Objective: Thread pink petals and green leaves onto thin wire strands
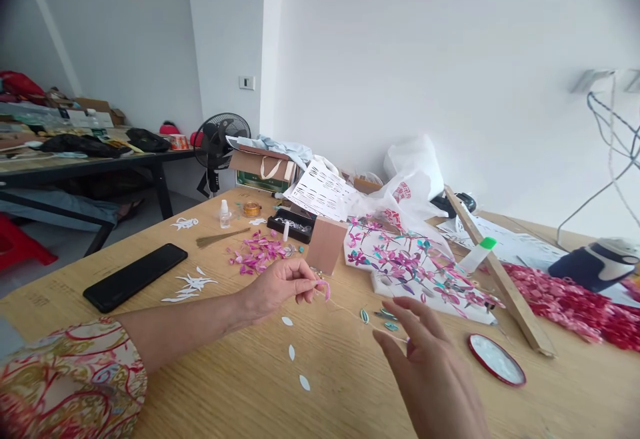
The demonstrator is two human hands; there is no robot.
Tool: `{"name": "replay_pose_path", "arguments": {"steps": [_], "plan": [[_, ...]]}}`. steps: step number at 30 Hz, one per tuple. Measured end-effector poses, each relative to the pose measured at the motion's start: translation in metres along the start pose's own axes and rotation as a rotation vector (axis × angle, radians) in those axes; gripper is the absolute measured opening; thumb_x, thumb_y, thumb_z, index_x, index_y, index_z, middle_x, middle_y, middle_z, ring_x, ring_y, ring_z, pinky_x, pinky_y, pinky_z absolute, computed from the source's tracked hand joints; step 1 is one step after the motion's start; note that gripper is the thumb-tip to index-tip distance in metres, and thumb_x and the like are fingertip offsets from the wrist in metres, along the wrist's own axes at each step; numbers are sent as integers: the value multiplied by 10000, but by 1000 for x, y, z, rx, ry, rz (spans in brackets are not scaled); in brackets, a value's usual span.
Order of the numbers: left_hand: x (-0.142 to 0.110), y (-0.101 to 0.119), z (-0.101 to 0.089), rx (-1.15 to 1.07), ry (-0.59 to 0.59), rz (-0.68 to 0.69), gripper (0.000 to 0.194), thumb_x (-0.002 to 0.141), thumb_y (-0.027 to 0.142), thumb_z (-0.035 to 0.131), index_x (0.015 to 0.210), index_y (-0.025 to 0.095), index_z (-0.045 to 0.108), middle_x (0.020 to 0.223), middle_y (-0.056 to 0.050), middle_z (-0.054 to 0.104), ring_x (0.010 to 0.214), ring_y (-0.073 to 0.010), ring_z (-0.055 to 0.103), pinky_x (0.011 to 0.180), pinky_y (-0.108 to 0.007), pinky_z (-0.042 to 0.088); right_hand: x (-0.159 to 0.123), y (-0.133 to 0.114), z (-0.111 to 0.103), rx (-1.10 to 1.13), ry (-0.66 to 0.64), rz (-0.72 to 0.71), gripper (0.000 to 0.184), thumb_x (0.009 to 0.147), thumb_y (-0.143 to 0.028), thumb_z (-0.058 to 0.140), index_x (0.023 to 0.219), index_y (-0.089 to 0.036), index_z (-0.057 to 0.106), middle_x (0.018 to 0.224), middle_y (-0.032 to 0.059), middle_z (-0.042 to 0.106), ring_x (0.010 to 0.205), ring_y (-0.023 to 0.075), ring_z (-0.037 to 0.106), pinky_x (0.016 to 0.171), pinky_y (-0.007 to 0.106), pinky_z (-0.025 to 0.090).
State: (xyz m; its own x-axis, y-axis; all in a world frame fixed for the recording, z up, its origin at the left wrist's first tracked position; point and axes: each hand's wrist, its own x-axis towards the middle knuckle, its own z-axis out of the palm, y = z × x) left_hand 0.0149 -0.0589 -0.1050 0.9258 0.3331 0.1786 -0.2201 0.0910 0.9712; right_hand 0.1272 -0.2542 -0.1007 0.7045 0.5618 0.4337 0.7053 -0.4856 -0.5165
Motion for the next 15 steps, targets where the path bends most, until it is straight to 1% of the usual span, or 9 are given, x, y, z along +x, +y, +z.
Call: {"name": "replay_pose_path", "arguments": {"steps": [2, 4, 5, 6, 8, 9, 10, 12, 15], "plan": [[0, -1, 2, -18, 12, -2, 240, 667, 320, 626, 686, 106, 519, 572, -5, 552, 532, -69, 482, 482, -187, 326, 1, -12, -1, 171, 30, 68, 364, 620, -430, 608, 928, -241, 655, 848, 58, 618, 407, 99, 420, 408, 271, 348], [-1, -1, 5, -43, 14, 2, 225, 680, 306, 618, 700, 103, 524, 578, -4, 551, 538, -67, 484, 491, -187, 327, 3, -25, 9, 437, -57, 190, 414, 632, -399, 624, 1009, -228, 620, 607, 12, 587, 408, 107, 404, 397, 246, 314], [-2, 0, 7, -55, 11, 10, 219, 688, 303, 612, 709, 101, 529, 584, -4, 550, 541, -66, 484, 498, -188, 330, 4, -30, 17, 580, -124, 250, 442, 631, -381, 639, 1040, -218, 602, 539, -9, 560, 419, 110, 408, 398, 233, 302], [-2, 0, 8, -61, 8, 18, 215, 694, 301, 606, 714, 100, 532, 586, -3, 548, 542, -64, 482, 504, -190, 332, 5, -34, 25, 715, -198, 292, 448, 625, -362, 656, 1042, -212, 599, 533, -13, 561, 445, 112, 424, 409, 224, 302], [-4, 0, 10, -65, 7, 31, 211, 700, 300, 599, 707, 101, 528, 568, 4, 535, 530, -62, 472, 506, -193, 332, 5, -41, 42, 929, -298, 316, 396, 600, -322, 692, 972, -203, 630, 642, 13, 609, 550, 123, 483, 466, 220, 340], [-4, 0, 10, -67, 7, 36, 210, 701, 301, 595, 702, 103, 523, 559, 8, 529, 524, -63, 468, 503, -195, 331, 4, -43, 49, 998, -324, 312, 349, 591, -310, 703, 916, -197, 647, 693, 23, 620, 591, 124, 494, 497, 220, 355], [-4, 0, 9, -65, 10, 38, 210, 702, 301, 592, 699, 105, 519, 552, 10, 525, 518, -64, 465, 499, -196, 329, 3, -46, 55, 1045, -334, 307, 295, 589, -307, 708, 855, -188, 659, 702, 24, 618, 608, 122, 493, 516, 219, 361], [-5, -1, 8, -49, 21, 36, 213, 698, 305, 595, 703, 105, 520, 544, 13, 519, 512, -66, 464, 492, -196, 326, 1, -50, 62, 1089, -327, 312, 207, 602, -326, 702, 727, -167, 660, 611, 2, 576, 554, 100, 451, 504, 210, 345], [-4, -4, 6, -15, 28, 35, 228, 695, 322, 599, 714, 106, 530, 539, 19, 504, 514, -68, 460, 489, -194, 328, 0, -55, 67, 1130, -292, 339, 232, 622, -368, 684, 606, -146, 616, 495, -32, 478, 465, 68, 362, 436, 190, 279]]}}
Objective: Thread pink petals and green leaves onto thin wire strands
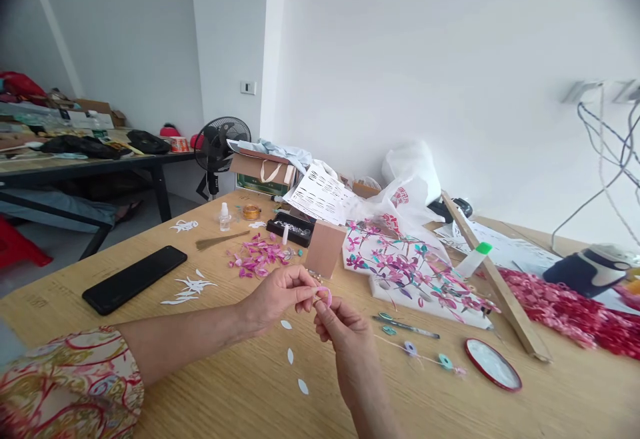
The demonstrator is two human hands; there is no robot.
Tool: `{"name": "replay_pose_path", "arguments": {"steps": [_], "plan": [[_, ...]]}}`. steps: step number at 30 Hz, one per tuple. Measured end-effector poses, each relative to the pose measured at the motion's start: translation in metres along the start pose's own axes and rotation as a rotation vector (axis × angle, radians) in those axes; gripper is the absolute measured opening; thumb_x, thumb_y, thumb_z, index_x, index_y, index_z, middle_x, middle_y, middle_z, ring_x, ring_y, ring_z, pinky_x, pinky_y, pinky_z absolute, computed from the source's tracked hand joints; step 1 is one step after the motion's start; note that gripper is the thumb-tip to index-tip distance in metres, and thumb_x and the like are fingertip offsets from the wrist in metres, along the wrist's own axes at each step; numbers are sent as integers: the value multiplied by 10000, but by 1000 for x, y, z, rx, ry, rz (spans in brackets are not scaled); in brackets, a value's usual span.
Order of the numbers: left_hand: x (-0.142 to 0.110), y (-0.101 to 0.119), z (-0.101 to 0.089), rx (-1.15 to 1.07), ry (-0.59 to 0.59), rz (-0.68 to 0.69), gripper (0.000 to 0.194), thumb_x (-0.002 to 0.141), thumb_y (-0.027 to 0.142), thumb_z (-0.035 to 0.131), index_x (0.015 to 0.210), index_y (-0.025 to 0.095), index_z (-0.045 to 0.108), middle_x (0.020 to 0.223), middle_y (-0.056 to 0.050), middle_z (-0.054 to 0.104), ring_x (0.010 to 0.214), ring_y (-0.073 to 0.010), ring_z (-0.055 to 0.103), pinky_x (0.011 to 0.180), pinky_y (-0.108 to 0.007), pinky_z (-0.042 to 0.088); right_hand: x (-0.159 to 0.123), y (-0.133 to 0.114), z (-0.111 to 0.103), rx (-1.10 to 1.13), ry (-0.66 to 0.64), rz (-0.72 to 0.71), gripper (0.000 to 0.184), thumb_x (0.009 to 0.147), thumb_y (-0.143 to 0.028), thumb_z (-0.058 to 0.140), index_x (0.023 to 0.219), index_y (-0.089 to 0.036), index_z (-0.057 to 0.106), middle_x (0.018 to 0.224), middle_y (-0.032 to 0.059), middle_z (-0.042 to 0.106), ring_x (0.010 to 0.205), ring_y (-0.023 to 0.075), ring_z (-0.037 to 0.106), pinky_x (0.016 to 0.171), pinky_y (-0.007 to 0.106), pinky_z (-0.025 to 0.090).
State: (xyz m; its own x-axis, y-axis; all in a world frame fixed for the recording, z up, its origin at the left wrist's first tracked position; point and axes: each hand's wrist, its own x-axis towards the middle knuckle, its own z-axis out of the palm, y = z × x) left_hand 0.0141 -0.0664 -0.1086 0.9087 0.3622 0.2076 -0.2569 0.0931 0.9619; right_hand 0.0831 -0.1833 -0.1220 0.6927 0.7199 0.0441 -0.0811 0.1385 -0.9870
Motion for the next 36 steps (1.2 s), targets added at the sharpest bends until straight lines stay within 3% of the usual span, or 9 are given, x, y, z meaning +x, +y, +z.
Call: {"name": "replay_pose_path", "arguments": {"steps": [6, 13, 27, 36], "plan": [[3, -6, -1, 130, 23, 73, 213, 685, 320, 602, 671, 116, 542, 670, 10, 484, 534, -58, 452, 468, -186, 346, 2, 5, 9, 95, 122, 19, 256, 622, -378, 688, 687, -161, 570, 435, -71, 416, 404, 46, 286, 392, 174, 199], [5, -12, -2, 288, 39, 24, 140, 703, 261, 563, 669, 125, 558, 556, 30, 466, 526, -67, 440, 482, -178, 358, 5, 16, 10, 112, 247, -59, 255, 622, -376, 683, 717, -172, 562, 421, -85, 401, 385, 47, 287, 378, 172, 192], [6, -19, 1, 216, 7, -59, 133, 688, 252, 548, 703, 121, 566, 556, 26, 475, 523, -70, 445, 484, -185, 360, 6, 23, 7, 155, 267, -77, 240, 649, -354, 673, 790, -179, 586, 489, -88, 392, 403, 35, 262, 374, 168, 163], [7, -20, 0, 222, 19, -109, 137, 679, 246, 544, 717, 119, 580, 537, 36, 478, 490, -67, 439, 469, -192, 358, 5, 26, 5, 153, 260, -92, 194, 671, -342, 660, 732, -189, 559, 465, -96, 365, 406, 35, 252, 373, 159, 168]]}}
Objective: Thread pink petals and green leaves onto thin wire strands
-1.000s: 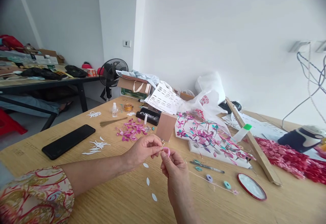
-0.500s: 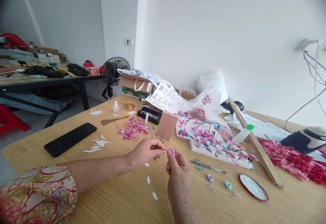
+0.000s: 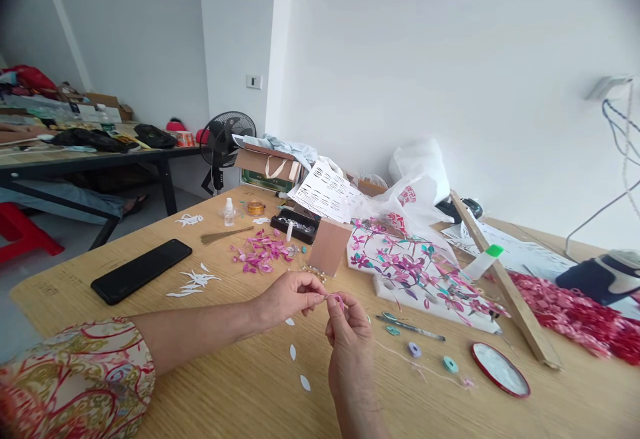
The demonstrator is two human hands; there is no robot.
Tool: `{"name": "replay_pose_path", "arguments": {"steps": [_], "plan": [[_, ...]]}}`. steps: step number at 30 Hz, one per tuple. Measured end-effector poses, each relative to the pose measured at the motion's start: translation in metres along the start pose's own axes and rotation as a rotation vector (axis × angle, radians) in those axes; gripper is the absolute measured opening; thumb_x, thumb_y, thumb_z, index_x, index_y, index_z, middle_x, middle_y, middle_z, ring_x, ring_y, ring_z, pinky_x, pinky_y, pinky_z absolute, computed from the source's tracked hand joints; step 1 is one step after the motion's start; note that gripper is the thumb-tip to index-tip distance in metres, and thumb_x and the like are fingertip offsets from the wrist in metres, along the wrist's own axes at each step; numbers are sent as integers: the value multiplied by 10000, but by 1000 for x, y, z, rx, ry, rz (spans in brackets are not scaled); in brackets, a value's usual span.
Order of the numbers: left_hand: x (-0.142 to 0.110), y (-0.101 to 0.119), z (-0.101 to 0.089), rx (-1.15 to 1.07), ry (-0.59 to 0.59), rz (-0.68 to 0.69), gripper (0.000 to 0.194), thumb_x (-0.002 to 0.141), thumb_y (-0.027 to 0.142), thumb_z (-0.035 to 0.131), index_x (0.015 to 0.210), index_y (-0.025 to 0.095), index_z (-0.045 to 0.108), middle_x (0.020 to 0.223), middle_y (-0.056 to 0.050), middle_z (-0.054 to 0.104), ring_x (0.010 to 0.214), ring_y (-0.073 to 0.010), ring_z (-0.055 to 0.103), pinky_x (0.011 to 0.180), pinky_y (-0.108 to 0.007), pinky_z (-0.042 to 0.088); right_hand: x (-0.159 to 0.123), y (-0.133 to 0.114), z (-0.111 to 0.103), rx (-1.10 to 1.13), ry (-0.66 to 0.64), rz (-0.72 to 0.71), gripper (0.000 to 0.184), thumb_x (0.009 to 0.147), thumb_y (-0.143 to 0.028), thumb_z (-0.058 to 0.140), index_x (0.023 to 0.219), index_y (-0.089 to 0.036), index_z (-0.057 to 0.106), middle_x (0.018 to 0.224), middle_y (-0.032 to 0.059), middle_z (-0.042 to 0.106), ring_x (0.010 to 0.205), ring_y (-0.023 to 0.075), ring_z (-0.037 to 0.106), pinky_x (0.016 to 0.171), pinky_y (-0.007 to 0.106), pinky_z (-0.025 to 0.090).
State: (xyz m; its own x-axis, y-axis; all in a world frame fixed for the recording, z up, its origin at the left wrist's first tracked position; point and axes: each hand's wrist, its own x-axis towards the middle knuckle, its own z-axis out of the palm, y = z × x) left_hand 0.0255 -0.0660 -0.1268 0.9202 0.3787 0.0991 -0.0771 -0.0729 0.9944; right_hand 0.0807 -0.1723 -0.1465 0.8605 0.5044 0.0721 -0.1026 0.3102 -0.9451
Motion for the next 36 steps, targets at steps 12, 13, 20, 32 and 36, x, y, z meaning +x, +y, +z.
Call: {"name": "replay_pose_path", "arguments": {"steps": [12, 13, 20, 32, 36], "plan": [[-6, -1, 11, -205, 21, 26, 148, 665, 242, 584, 707, 101, 564, 553, 20, 482, 517, -68, 444, 474, -188, 367, -2, 0, 2, 158, 22, 56, 201, 674, -324, 664, 756, -190, 538, 493, -100, 370, 403, 27, 239, 367, 142, 187], [-5, 0, 12, -199, 27, 30, 145, 662, 238, 586, 701, 100, 564, 549, 21, 479, 510, -66, 440, 472, -187, 363, -2, 0, 3, 166, 20, 54, 200, 675, -323, 663, 755, -189, 538, 486, -102, 368, 401, 26, 235, 367, 140, 187], [-2, -2, 12, -134, 73, 72, 130, 673, 234, 557, 659, 105, 561, 510, 32, 461, 476, -59, 418, 461, -181, 336, -2, 4, 4, 184, 23, 80, 199, 685, -337, 650, 740, -191, 527, 393, -114, 331, 369, 29, 218, 356, 139, 177], [8, -4, -7, 417, 173, 314, 66, 692, 136, 541, 633, 131, 570, 648, 8, 530, 615, -90, 476, 575, -193, 364, -21, 3, 5, 145, -74, 347, 319, 573, -328, 727, 718, -163, 495, 540, -47, 544, 452, 43, 426, 394, 123, 318], [9, -4, -16, 711, 26, 494, 114, 748, 137, 496, 657, 133, 566, 683, -7, 522, 644, -97, 478, 611, -197, 368, -28, 3, -4, -72, -117, 385, 338, 577, -378, 696, 760, -166, 506, 514, -39, 557, 428, 61, 443, 387, 148, 315]]}}
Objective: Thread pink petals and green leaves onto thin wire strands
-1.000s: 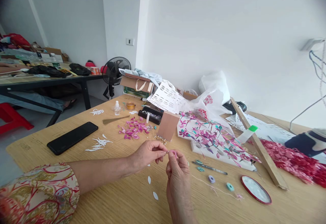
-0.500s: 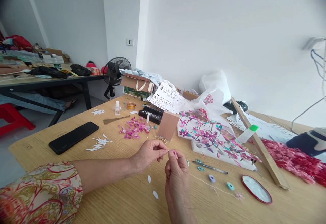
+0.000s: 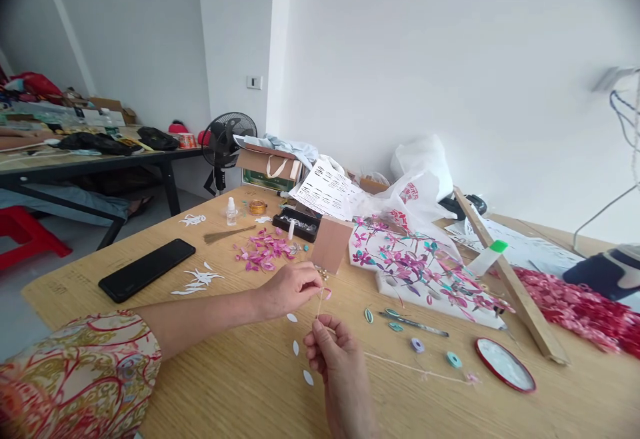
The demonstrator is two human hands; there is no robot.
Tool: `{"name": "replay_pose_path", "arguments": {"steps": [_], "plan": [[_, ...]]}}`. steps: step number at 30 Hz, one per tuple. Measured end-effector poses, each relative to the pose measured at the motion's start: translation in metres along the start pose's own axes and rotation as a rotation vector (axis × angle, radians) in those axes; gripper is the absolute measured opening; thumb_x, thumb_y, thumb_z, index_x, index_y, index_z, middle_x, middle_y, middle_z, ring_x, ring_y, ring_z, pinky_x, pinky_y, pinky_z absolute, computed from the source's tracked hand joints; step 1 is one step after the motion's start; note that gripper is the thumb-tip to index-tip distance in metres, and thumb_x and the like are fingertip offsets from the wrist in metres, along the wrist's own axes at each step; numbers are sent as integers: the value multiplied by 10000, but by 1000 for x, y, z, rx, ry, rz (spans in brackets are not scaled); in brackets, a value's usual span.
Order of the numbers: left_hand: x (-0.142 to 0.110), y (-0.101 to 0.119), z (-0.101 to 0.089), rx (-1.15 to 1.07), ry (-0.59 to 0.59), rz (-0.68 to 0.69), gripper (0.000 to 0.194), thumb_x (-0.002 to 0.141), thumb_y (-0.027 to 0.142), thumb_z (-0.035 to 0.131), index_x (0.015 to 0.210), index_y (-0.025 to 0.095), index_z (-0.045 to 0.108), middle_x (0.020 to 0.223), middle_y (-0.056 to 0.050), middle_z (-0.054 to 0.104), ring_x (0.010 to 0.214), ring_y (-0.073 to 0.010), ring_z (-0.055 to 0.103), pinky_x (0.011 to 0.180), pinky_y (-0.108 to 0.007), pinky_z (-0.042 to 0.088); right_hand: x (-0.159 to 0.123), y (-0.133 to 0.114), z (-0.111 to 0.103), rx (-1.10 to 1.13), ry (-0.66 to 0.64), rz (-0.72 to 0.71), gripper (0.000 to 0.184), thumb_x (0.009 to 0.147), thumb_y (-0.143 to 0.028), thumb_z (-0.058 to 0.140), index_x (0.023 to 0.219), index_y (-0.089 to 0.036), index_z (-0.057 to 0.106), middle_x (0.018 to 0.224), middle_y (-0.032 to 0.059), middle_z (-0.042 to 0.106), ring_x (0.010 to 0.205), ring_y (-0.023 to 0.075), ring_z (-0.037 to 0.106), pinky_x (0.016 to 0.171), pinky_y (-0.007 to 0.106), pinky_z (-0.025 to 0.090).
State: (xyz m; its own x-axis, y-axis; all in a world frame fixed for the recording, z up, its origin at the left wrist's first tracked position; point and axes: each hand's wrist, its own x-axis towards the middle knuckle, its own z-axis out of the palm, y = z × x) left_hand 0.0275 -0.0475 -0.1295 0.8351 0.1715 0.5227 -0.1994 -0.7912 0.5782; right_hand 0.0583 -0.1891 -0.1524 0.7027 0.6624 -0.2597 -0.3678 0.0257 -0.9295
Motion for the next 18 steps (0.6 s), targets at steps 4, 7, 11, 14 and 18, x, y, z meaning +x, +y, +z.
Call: {"name": "replay_pose_path", "arguments": {"steps": [4, 7, 11, 14, 18], "plan": [[1, 3, -11, 119, -189, 131, 148, 777, 149, 462, 680, 123, 571, 727, -30, 526, 667, -110, 485, 627, -209, 366, 0, -21, -17, -480, -12, -167, 244, 591, -400, 622, 628, -168, 556, 431, -42, 484, 396, 82, 392, 375, 194, 272], [4, 10, -22, 15, -351, 183, 113, 741, 110, 499, 660, 123, 578, 672, -14, 501, 638, -100, 470, 600, -202, 351, 5, -49, -29, -760, 28, -400, 212, 637, -388, 567, 599, -181, 589, 489, -25, 489, 455, 101, 389, 411, 218, 269], [2, 21, -34, -482, -494, -66, 50, 715, 163, 557, 708, 125, 589, 631, 8, 493, 584, -76, 451, 542, -186, 350, 16, -68, -34, -825, 15, -522, 215, 690, -394, 537, 658, -192, 604, 549, -16, 513, 509, 119, 417, 449, 224, 302], [-1, 24, -35, -805, -397, -299, 116, 695, 235, 593, 717, 123, 573, 601, 21, 483, 542, -62, 431, 509, -184, 356, 24, -57, -29, -745, -69, -510, 248, 699, -411, 535, 611, -183, 577, 535, -20, 502, 509, 116, 434, 466, 216, 338], [-3, 20, -29, -899, -158, -406, 179, 659, 281, 625, 696, 120, 554, 590, 25, 485, 536, -62, 432, 497, -185, 345, 16, -23, -21, -734, -97, -496, 299, 744, -447, 483, 640, -183, 576, 490, -27, 484, 463, 113, 453, 436, 205, 364]]}}
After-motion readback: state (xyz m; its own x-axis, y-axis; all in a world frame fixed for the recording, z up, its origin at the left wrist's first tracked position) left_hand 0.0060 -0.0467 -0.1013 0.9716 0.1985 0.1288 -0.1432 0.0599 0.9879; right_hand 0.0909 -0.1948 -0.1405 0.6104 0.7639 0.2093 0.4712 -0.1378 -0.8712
